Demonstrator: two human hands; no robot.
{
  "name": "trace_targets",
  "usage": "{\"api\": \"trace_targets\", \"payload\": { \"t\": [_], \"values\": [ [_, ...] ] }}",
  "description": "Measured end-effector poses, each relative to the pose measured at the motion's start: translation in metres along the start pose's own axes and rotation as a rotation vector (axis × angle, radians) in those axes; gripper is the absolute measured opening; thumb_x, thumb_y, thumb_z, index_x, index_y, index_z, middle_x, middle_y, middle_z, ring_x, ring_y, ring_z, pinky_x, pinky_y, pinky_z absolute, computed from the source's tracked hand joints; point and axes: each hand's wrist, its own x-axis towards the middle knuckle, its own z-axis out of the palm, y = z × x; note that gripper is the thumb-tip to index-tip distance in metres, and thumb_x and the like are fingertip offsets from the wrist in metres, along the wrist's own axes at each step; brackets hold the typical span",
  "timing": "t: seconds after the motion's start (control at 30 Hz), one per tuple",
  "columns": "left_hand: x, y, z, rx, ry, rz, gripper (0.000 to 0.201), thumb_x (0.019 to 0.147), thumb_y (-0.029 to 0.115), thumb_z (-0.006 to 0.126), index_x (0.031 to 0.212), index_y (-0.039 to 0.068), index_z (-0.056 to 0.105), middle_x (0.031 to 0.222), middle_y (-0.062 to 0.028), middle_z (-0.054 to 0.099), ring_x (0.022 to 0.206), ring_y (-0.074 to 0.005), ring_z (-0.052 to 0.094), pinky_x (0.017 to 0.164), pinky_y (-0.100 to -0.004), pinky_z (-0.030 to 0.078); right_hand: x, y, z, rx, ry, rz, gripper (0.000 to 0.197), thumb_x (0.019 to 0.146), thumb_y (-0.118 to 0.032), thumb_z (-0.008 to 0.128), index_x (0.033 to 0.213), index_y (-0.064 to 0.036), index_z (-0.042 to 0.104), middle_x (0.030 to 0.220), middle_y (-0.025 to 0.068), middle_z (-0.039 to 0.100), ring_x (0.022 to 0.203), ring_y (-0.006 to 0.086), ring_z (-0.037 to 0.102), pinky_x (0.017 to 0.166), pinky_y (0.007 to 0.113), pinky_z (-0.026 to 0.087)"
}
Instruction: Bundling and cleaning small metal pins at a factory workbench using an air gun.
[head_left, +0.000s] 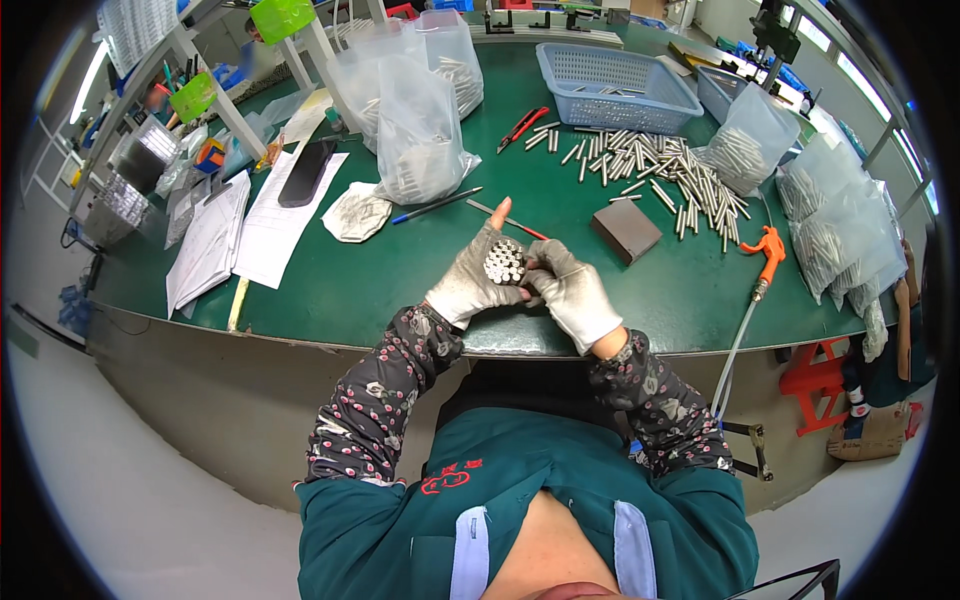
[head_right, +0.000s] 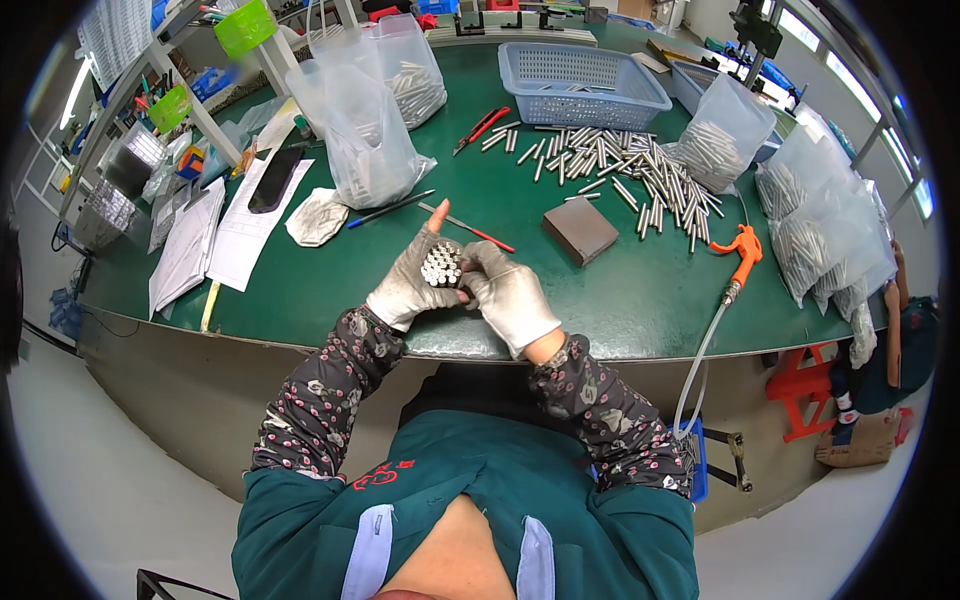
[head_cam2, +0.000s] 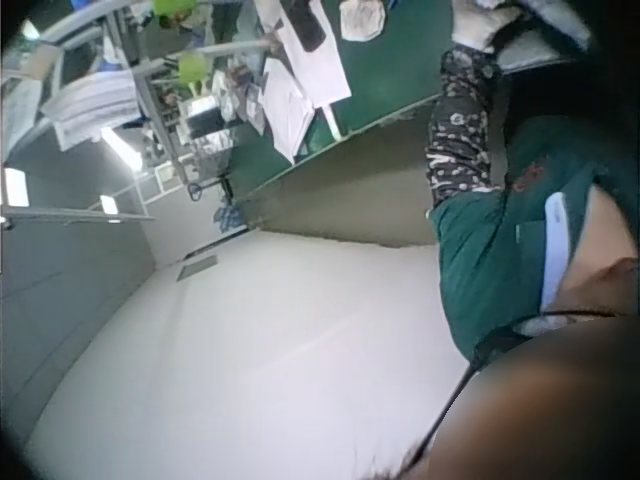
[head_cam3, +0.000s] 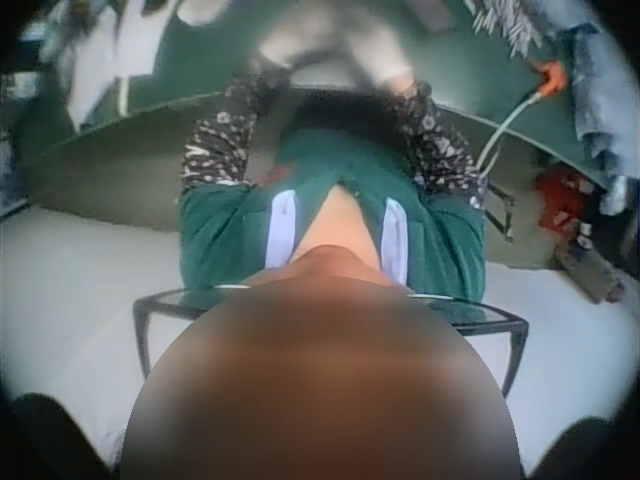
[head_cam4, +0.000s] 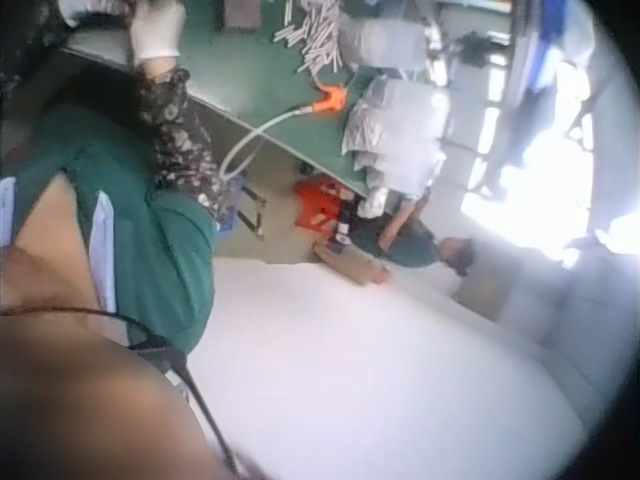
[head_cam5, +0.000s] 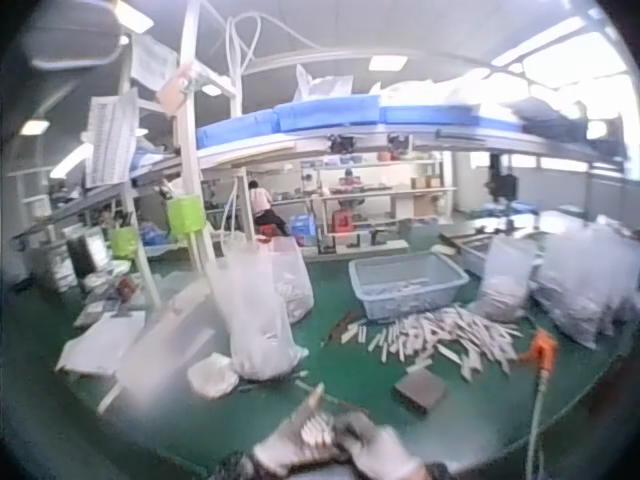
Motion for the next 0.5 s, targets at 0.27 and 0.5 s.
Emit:
{"api": "trace_targets", "payload": {
  "t": [0.27, 0.5],
  "values": [
    [-0.002, 0.003, -0.001, -0.007, 0.045, -0.049, 0.107, 0.061, -0.006, 0.075, 0.144, 0.015, 0.01, 0.092, -0.0014, 0.055, 0.083, -0.0096, 0.053, 0.076, -0.0229, 0.045, 0.006, 0.023, -0.008, 0.172, -0.01, 0.017, 0.014, 0.086, -0.007, 0.051, 0.098, -0.0007, 0.05, 0.087, 0.0052, 0.057, 0.075, 0.0123, 0.059, 0.058, 0.023, 0.052],
    [-0.003, 0.006, 0.002, -0.063, 0.054, -0.116, 0.1, 0.065, -0.008, 0.071, 0.143, 0.019, 0.016, 0.09, 0.0003, 0.055, 0.081, -0.0072, 0.052, 0.075, -0.0198, 0.045, 0.011, 0.01, -0.01, 0.361, -0.064, 0.275, 0.013, 0.083, -0.007, 0.048, 0.094, -0.0008, 0.053, 0.079, 0.0055, 0.059, 0.063, 0.0108, 0.059, 0.053, 0.023, 0.049]
  ]
}}
